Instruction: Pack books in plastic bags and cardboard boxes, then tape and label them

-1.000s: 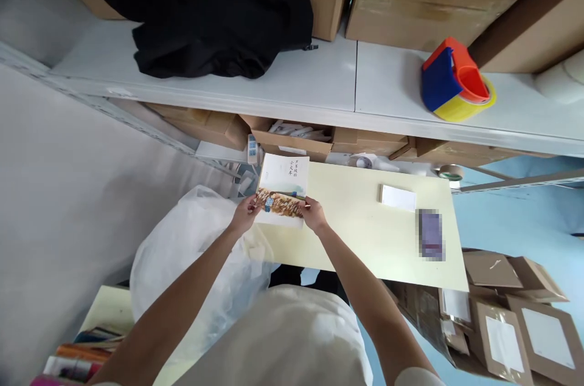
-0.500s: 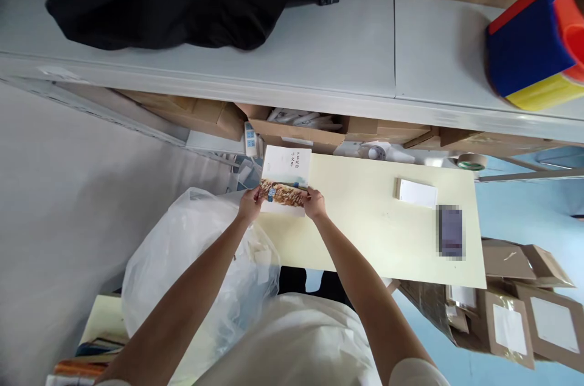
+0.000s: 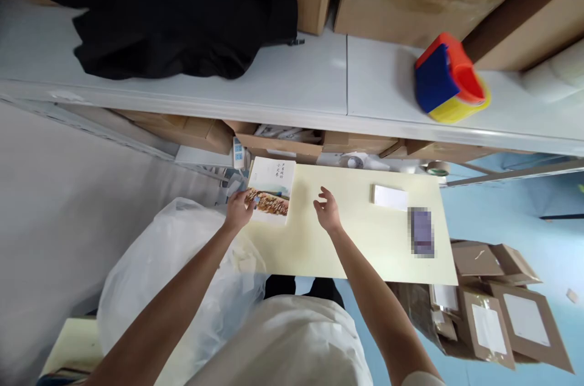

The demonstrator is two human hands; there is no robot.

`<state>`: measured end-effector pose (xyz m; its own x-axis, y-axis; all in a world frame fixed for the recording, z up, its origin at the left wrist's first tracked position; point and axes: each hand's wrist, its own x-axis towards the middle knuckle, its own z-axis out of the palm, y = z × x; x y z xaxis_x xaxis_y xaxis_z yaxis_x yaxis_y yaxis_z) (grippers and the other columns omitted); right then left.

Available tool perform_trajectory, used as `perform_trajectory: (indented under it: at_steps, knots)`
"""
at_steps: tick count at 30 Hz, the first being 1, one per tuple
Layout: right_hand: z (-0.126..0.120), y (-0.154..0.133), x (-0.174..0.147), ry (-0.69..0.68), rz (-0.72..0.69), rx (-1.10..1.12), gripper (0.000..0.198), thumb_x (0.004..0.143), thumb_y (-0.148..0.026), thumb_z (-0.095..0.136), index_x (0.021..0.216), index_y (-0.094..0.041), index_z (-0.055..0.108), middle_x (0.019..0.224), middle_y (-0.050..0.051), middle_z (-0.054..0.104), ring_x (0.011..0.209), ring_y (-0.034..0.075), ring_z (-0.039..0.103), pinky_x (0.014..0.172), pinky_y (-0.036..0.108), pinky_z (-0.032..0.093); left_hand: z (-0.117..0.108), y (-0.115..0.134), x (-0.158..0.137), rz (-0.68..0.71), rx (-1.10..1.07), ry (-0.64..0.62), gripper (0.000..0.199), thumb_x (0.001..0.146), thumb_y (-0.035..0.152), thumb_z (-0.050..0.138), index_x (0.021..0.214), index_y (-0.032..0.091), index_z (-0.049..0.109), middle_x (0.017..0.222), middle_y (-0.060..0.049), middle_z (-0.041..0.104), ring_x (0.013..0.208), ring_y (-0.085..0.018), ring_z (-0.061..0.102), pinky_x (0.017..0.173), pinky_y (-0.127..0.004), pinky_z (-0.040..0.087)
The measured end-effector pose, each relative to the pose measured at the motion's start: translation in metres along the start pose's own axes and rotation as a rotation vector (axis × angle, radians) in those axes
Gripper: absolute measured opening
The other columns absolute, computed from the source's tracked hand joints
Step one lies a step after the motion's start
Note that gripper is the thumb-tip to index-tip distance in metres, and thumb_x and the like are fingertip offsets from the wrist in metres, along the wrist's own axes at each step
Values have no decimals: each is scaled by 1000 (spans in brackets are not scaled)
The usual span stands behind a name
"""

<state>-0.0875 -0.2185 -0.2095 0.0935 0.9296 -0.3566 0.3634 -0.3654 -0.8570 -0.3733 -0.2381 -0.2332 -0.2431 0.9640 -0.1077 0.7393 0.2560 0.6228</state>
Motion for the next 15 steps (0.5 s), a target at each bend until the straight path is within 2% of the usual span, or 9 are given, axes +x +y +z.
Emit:
perform_trajectory:
  at_steps: [3,6,8,10,12,15]
  knots:
    - [-74,-18,-12,31,-89,38,47,73,-43,58,116,-22,57,96,6,60,61,13,55,58,32,50,-10,50,2,152,-104,-45,32,75,21,58,106,17,65,103,-13,65,97,-27,61,93,-42,46]
    - [-159,-51,-19,81,-192,-18,33,74,-42,58,99,-21,64,77,2,59,47,9,44,42,26,39,-14,117,0,240,-230,-148,33,79,26,55,110,19,63,104,-9,66,81,-20,64,79,-35,52]
    - [-215,-79,-16,201,-297,-65,30,75,-40,58,96,-20,65,75,3,60,47,9,43,41,24,36,-14,166,-4,280,-308,-205,33,79,28,55,109,20,64,100,-8,67,77,-18,64,71,-32,53]
    - [-264,-107,-6,320,-410,-84,32,77,-42,57,99,-20,65,80,4,62,49,10,47,43,25,40,-12,218,-6,319,-386,-222,30,79,30,57,106,20,65,96,-7,67,78,-18,65,68,-30,54]
    - [-300,-132,12,396,-479,-127,41,76,-46,60,108,-21,63,93,6,64,55,12,52,50,28,47,-8,271,0,371,-455,-213,30,78,32,61,105,19,66,96,-8,67,83,-20,65,70,-31,54]
    - [-329,-163,51,403,-465,-117,55,72,-51,66,116,-18,60,111,12,62,73,17,61,67,36,54,-1,349,26,406,-523,-164,40,76,38,67,109,16,63,106,-10,65,89,-20,64,80,-35,54]
